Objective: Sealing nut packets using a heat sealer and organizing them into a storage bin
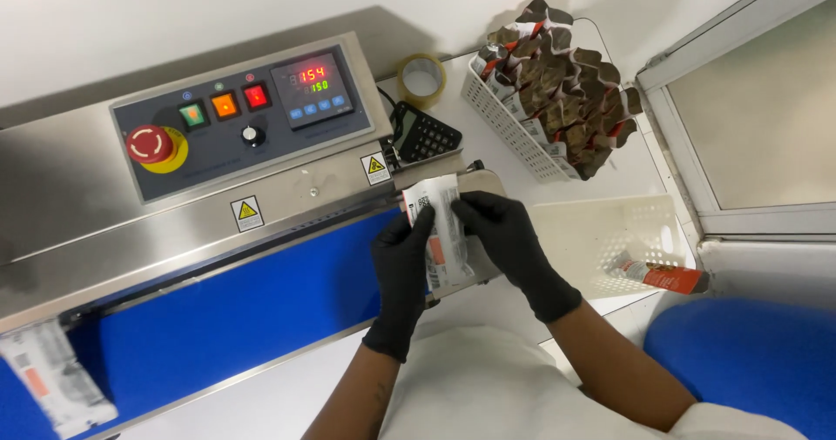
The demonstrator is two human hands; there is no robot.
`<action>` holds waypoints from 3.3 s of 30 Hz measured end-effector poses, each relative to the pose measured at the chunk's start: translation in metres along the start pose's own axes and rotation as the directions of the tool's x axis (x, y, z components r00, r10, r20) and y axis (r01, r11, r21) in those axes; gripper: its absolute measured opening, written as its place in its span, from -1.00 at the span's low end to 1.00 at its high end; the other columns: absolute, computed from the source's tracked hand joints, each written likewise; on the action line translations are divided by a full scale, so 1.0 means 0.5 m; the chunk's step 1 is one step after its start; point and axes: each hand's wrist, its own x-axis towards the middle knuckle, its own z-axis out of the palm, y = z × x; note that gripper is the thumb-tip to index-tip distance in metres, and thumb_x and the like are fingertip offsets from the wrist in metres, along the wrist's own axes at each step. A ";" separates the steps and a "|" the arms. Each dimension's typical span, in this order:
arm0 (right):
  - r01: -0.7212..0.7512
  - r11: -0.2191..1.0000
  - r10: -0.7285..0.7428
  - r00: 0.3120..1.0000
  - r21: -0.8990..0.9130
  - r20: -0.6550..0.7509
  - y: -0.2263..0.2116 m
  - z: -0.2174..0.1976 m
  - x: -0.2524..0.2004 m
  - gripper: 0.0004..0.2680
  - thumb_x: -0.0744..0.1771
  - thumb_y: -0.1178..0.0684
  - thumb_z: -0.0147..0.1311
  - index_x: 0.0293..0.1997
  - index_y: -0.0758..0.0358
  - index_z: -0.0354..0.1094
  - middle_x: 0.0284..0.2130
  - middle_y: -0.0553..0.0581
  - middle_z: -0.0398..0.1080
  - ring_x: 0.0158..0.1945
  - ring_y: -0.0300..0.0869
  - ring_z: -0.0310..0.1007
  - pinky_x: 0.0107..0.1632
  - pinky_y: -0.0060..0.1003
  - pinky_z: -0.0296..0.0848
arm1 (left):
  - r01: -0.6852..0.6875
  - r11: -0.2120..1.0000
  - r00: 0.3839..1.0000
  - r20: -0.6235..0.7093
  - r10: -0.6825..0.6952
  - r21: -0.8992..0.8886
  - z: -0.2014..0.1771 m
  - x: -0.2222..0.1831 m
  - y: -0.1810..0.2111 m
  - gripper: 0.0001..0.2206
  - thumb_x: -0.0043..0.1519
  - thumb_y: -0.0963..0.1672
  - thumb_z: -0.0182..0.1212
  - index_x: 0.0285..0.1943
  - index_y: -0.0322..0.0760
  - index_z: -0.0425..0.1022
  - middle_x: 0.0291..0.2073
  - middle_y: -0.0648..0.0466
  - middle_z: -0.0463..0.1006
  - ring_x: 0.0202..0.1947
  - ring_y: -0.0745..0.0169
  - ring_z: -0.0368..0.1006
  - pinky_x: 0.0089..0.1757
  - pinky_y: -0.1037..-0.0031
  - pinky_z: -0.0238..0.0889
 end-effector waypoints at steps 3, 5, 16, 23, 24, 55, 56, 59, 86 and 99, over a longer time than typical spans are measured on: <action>-0.152 0.982 0.157 0.987 0.113 -0.037 0.019 0.006 0.040 -0.80 0.31 0.00 0.35 -0.03 0.20 0.58 -0.36 0.08 0.57 -0.34 -0.30 0.45 -0.19 -0.39 0.57 | 0.016 0.999 0.998 -0.061 -0.019 -0.049 -0.002 0.017 -0.015 -0.79 0.10 -0.07 0.57 -0.19 -0.21 0.71 -0.37 0.02 0.67 -0.29 0.40 0.31 -0.11 0.36 0.17; -0.171 0.982 0.177 0.981 0.086 -0.074 0.076 0.009 0.067 -0.81 0.31 -0.03 0.36 -0.05 0.17 0.59 -0.40 0.16 0.58 -0.41 -0.27 0.50 -0.28 -0.38 0.58 | -0.008 0.998 0.997 -0.071 0.004 -0.059 -0.022 0.056 -0.066 -0.77 0.13 -0.01 0.53 -0.20 -0.16 0.69 -0.36 0.02 0.67 -0.29 0.38 0.39 -0.07 0.36 0.22; -0.154 0.982 0.148 0.987 0.113 0.059 0.139 0.144 0.124 -0.76 0.28 -0.06 0.39 -0.02 0.14 0.60 -0.31 0.30 0.58 -0.28 -0.10 0.61 -0.26 -0.15 0.61 | -0.124 0.984 0.975 -0.198 0.096 -0.131 -0.137 0.191 -0.106 -0.90 0.18 -0.15 0.45 -0.31 -0.27 0.63 -0.49 0.06 0.59 -0.40 0.41 0.33 -0.24 0.48 0.30; -0.122 0.964 0.120 0.992 0.235 0.022 0.138 0.056 0.071 -0.76 0.31 0.03 0.33 0.01 0.32 0.55 -0.28 0.33 0.58 -0.24 -0.12 0.55 -0.10 -0.11 0.62 | -0.253 0.967 0.932 -0.277 0.232 -0.042 -0.347 0.204 -0.160 -0.65 0.25 -0.11 0.39 0.14 -0.43 0.53 -0.10 -0.14 0.61 -0.12 0.16 0.54 -0.04 0.38 0.39; -0.122 0.965 0.129 0.991 0.234 -0.016 0.143 -0.004 0.062 -0.76 0.31 0.03 0.33 0.01 0.32 0.55 -0.28 0.33 0.58 -0.24 -0.12 0.55 -0.10 -0.11 0.62 | -0.236 0.971 0.945 -0.244 0.218 -0.044 -0.348 0.156 -0.131 -0.65 0.25 -0.11 0.39 0.14 -0.43 0.53 -0.10 -0.14 0.61 -0.12 0.16 0.54 -0.04 0.38 0.39; 0.155 0.953 -0.188 0.976 -0.260 -0.110 -0.018 -0.295 -0.206 -0.82 0.29 0.16 0.28 -0.03 0.29 0.55 -0.24 0.26 0.56 -0.23 -0.03 0.51 -0.21 -0.17 0.49 | -0.884 0.212 0.460 0.697 0.551 0.416 -0.057 -0.119 -0.044 -0.17 0.02 0.04 0.51 0.50 -0.13 0.21 0.40 0.00 0.34 0.40 0.01 0.25 0.35 0.18 0.00; 0.263 0.934 -0.283 0.958 -0.240 -0.053 -0.056 -0.248 -0.210 -0.78 0.25 0.21 0.34 -0.03 0.30 0.54 -0.14 0.36 0.57 -0.01 0.12 0.60 -0.01 -0.03 0.56 | -0.871 -0.078 0.385 0.773 0.505 0.485 -0.051 -0.117 -0.045 -0.08 -0.01 0.16 0.47 0.56 -0.03 0.17 0.45 0.08 0.29 0.43 0.02 0.18 0.39 0.13 -0.17; 0.125 0.992 -0.124 0.992 0.029 -0.038 -0.160 -0.173 -0.223 -0.79 0.35 0.15 0.10 0.08 0.28 0.49 -0.19 0.19 0.58 -0.18 -0.22 0.50 -0.18 -0.24 0.58 | -0.917 0.046 0.326 0.680 0.657 0.396 -0.069 -0.081 -0.067 -0.41 0.10 -0.14 0.46 0.37 0.01 0.41 0.23 0.24 0.50 0.23 0.20 0.42 0.28 0.28 0.14; -0.140 0.977 0.145 0.989 0.162 -0.017 -0.059 0.008 -0.044 -0.74 0.31 0.02 0.34 0.08 0.23 0.54 -0.20 0.20 0.61 -0.16 -0.24 0.53 -0.05 -0.22 0.61 | -0.060 0.997 0.998 -0.032 0.061 0.042 -0.032 -0.025 -0.001 -0.70 0.10 -0.06 0.56 -0.06 -0.25 0.70 -0.22 -0.06 0.74 -0.16 0.44 0.41 -0.09 0.34 0.32; -0.171 0.984 0.176 0.978 0.055 -0.110 0.124 0.080 0.108 -0.85 0.30 -0.03 0.36 -0.14 0.14 0.62 -0.42 0.15 0.58 -0.29 -0.35 0.46 -0.22 -0.25 0.58 | -0.038 0.999 0.994 -0.106 0.038 0.000 -0.072 0.143 -0.097 -0.79 0.13 -0.06 0.51 -0.19 -0.24 0.71 -0.35 -0.03 0.70 -0.22 0.43 0.44 -0.09 0.42 0.36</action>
